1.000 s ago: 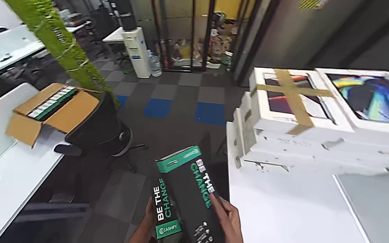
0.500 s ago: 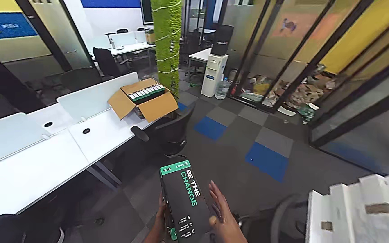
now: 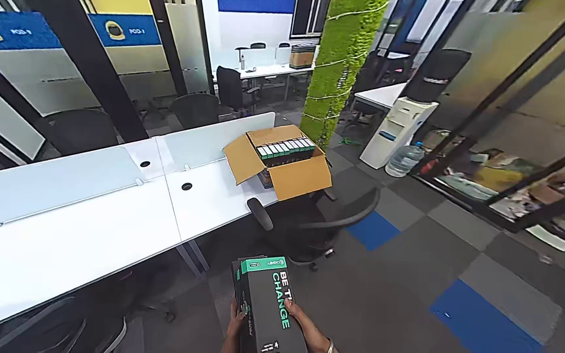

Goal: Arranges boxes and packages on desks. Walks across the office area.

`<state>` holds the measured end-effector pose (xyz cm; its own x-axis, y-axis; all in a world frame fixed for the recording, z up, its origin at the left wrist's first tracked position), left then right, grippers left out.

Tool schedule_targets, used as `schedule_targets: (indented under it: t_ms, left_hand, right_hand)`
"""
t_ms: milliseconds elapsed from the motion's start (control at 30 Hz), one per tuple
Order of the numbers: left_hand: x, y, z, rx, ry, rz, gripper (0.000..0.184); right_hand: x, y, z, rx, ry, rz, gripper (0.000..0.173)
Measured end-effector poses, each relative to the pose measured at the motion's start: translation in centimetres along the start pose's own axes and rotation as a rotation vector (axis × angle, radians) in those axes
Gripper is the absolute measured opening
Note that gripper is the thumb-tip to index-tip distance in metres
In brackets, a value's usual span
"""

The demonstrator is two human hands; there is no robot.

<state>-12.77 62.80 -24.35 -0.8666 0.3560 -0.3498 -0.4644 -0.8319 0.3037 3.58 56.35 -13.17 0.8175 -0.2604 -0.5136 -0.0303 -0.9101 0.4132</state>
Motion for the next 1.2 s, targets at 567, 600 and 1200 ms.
schedule_targets:
  t_ms: [567, 600, 1200]
  left_hand:
    - [13.9, -31.3, 12.8, -0.134, 0.083, 0.325, 0.091]
    - [15.4, -34.4, 13.4, -0.146, 0.088, 0.316, 0.088]
    - [38.4, -80.3, 15.9, -0.085, 0.025, 0.234, 0.088]
  right_hand:
    - [-8.4, -41.1, -10.2, -0.216, 0.067, -0.298, 0.066]
    - [-8.9, -44.3, -10.6, -0.221, 0.077, -0.28, 0.062]
    - [-10.1, -93.7, -11.5, -0.243, 0.094, -0.034, 0.055]
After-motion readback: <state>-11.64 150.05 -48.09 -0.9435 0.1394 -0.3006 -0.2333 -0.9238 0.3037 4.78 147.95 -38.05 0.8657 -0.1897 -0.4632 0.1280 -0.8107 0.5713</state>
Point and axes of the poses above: each hand's wrist, its own y-axis away from the middle knuckle, its own x-axis out of the back of the hand, z = x × y, the point moved 8 cm from there along -y, towards the middle knuckle, and after that the axes turned 7 degrees about -y, right-handed, at the moved point
